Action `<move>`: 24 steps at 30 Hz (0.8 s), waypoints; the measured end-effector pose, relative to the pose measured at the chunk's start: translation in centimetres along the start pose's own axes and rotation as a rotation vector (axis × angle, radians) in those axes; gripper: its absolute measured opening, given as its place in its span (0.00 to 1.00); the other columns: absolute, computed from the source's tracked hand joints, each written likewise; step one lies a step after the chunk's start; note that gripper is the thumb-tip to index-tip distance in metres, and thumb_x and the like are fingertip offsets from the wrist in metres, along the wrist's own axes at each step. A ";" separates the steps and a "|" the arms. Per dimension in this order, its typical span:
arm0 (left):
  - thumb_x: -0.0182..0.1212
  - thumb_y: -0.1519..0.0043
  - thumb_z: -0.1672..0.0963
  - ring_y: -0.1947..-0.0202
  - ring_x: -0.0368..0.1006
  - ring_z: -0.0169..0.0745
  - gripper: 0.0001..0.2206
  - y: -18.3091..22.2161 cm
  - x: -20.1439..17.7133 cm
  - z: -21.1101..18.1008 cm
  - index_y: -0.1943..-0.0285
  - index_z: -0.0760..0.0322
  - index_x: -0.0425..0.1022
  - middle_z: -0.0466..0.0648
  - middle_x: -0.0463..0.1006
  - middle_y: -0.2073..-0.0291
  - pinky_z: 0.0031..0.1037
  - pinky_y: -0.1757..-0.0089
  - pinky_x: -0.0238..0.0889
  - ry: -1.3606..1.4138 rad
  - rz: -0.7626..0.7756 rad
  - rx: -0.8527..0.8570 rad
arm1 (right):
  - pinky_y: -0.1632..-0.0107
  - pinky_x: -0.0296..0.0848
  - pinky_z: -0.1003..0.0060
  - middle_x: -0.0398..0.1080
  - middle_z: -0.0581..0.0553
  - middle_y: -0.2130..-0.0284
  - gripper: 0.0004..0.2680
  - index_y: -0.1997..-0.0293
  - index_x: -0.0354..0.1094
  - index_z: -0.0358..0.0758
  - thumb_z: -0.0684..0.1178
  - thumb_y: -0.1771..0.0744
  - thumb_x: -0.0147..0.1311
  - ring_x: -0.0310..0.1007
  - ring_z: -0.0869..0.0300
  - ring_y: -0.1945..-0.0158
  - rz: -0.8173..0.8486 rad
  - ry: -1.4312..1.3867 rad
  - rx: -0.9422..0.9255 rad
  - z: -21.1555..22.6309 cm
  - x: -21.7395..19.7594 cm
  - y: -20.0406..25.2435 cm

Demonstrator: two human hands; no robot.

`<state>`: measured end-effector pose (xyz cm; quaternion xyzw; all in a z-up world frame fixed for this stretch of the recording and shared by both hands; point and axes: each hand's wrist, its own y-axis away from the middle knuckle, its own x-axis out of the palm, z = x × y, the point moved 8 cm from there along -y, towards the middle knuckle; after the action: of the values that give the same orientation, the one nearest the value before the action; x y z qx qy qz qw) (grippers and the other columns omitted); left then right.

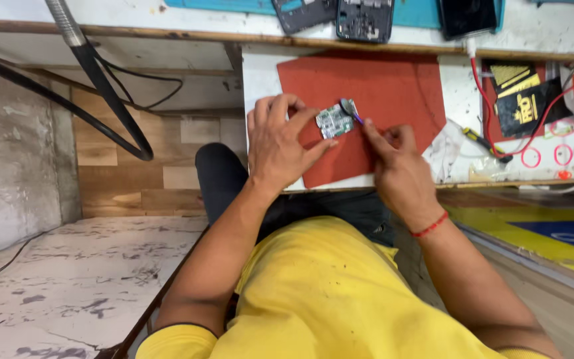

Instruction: The person scrubs a small green circuit board with a purple toothbrush on a red mat. The person holds the board with one hand and scrubs the surface with the other. The person flips the board over to scrub the other side.

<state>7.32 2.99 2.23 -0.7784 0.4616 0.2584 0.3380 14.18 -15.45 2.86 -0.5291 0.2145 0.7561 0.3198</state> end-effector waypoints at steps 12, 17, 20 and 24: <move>0.80 0.54 0.48 0.47 0.63 0.49 0.22 0.3 0.1 0.3 0.55 0.58 0.82 0.45 0.72 0.54 0.42 0.47 0.56 0.008 0.021 -0.047 | 0.63 0.75 0.50 0.65 0.34 0.54 0.24 0.29 0.62 0.49 0.34 0.34 0.47 0.74 0.39 0.62 0.042 -0.080 -0.038 0.1 1.0 0.0; 0.80 0.54 0.48 0.47 0.63 0.48 0.21 0.0 -0.3 0.4 0.55 0.58 0.83 0.45 0.71 0.55 0.43 0.46 0.56 -0.011 0.012 -0.041 | 0.64 0.74 0.47 0.65 0.32 0.54 0.25 0.30 0.63 0.50 0.34 0.36 0.47 0.73 0.38 0.65 0.128 -0.061 -0.019 0.6 1.2 -0.3; 0.79 0.52 0.48 0.47 0.63 0.48 0.21 0.4 0.0 0.4 0.54 0.58 0.83 0.45 0.71 0.54 0.42 0.45 0.57 0.029 0.018 -0.037 | 0.62 0.74 0.47 0.66 0.32 0.55 0.24 0.29 0.62 0.46 0.34 0.36 0.46 0.73 0.38 0.64 0.107 -0.048 -0.027 0.3 1.0 -0.4; 0.79 0.54 0.48 0.47 0.63 0.49 0.21 0.3 -0.4 0.0 0.55 0.58 0.83 0.45 0.71 0.55 0.42 0.47 0.56 0.012 -0.003 -0.024 | 0.65 0.73 0.47 0.67 0.34 0.55 0.24 0.33 0.65 0.48 0.35 0.37 0.47 0.72 0.39 0.68 0.170 0.021 -0.006 0.5 1.6 -0.2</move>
<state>6.85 3.07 2.47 -0.7848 0.4591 0.2587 0.3262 13.62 -14.58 1.50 -0.5180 0.2597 0.7756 0.2503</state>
